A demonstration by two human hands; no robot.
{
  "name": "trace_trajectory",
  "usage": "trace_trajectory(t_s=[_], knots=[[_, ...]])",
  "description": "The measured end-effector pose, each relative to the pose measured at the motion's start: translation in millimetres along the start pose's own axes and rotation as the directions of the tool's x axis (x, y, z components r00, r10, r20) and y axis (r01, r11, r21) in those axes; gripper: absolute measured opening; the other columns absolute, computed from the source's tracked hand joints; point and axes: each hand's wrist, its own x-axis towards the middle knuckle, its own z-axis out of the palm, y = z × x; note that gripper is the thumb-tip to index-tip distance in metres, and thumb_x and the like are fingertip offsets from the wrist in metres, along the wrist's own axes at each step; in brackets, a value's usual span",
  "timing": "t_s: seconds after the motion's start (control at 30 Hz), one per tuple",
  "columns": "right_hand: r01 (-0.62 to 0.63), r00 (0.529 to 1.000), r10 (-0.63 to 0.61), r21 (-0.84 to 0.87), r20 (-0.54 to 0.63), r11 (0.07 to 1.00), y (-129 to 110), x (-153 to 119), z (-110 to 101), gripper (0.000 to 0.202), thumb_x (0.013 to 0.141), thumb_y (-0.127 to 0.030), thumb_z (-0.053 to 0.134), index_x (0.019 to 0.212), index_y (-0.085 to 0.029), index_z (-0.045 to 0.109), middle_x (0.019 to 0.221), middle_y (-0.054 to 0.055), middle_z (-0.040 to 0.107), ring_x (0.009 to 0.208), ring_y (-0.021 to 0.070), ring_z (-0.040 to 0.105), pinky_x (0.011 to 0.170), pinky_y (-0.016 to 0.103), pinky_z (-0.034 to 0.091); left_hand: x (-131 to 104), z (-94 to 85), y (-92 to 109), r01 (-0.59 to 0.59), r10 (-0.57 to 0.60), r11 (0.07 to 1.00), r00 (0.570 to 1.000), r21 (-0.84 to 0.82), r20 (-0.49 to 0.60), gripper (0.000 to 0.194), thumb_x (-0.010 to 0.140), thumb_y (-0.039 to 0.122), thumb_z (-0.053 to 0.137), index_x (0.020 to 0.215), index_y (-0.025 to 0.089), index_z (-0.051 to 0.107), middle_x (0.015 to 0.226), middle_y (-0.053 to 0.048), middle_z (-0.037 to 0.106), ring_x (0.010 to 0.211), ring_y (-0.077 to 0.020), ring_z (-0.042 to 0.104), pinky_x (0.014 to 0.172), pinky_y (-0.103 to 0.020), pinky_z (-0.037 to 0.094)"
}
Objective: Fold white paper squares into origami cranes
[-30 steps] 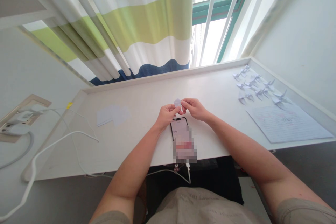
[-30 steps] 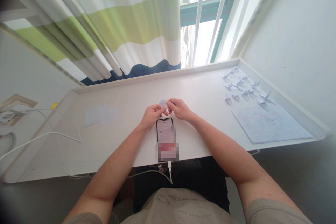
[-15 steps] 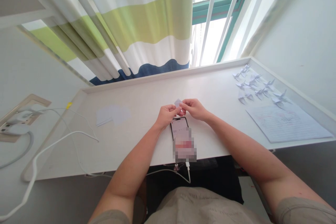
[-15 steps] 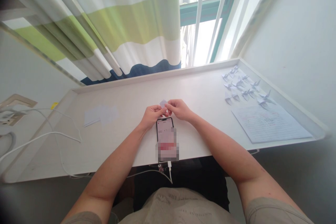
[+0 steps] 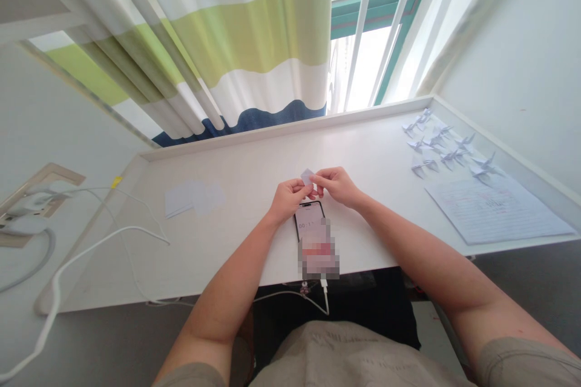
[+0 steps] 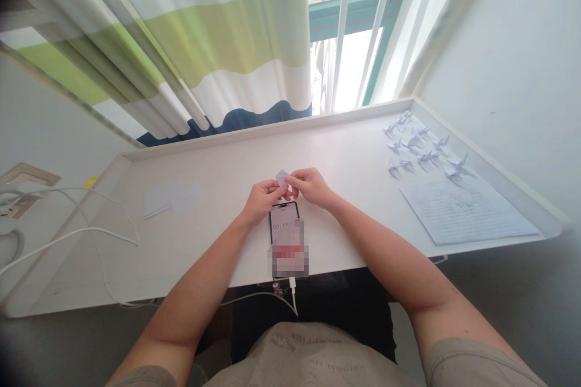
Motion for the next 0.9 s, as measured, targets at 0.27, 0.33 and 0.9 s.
trace_trajectory(t_s=[0.27, 0.33, 0.9], knots=[[-0.008, 0.999, 0.008, -0.014, -0.036, 1.0, 3.2, -0.5, 1.0, 0.047, 0.085, -0.06, 0.081, 0.063, -0.019, 0.075, 0.054, 0.002, 0.066, 0.056, 0.0142, 0.056, 0.06, 0.031, 0.043, 0.3, -3.1, -1.3, -0.023, 0.022, 1.0, 0.999, 0.017, 0.034, 0.05, 0.078, 0.063, 0.088, 0.08, 0.016, 0.073, 0.081, -0.009, 0.08, 0.072, -0.0178, 0.072, 0.074, -0.033, 0.056], [-0.006, 1.0, 0.006, 0.008, -0.011, 1.0, 1.8, -0.4, 1.1, 0.049, 0.085, -0.061, 0.081, 0.062, -0.019, 0.074, 0.057, 0.002, 0.068, 0.059, 0.0154, 0.059, 0.063, 0.031, 0.046, 0.0, -3.3, -1.3, -0.017, 0.017, 1.0, 0.999, 0.019, 0.036, 0.05, 0.078, 0.063, 0.087, 0.08, 0.016, 0.073, 0.082, -0.009, 0.08, 0.071, -0.0176, 0.071, 0.073, -0.033, 0.056], [0.041, 0.994, -0.046, -0.044, -0.104, 0.998, 11.7, 3.9, 2.0, 0.036, 0.093, -0.056, 0.068, 0.091, -0.02, 0.074, 0.074, 0.001, 0.068, 0.062, 0.015, 0.062, 0.067, 0.033, 0.055, 1.8, -2.7, 0.0, 0.003, 0.006, 0.997, 0.994, 0.082, -0.113, 0.043, 0.082, 0.059, 0.083, 0.074, 0.018, 0.071, 0.077, -0.009, 0.081, 0.07, -0.0188, 0.072, 0.077, -0.034, 0.052]])
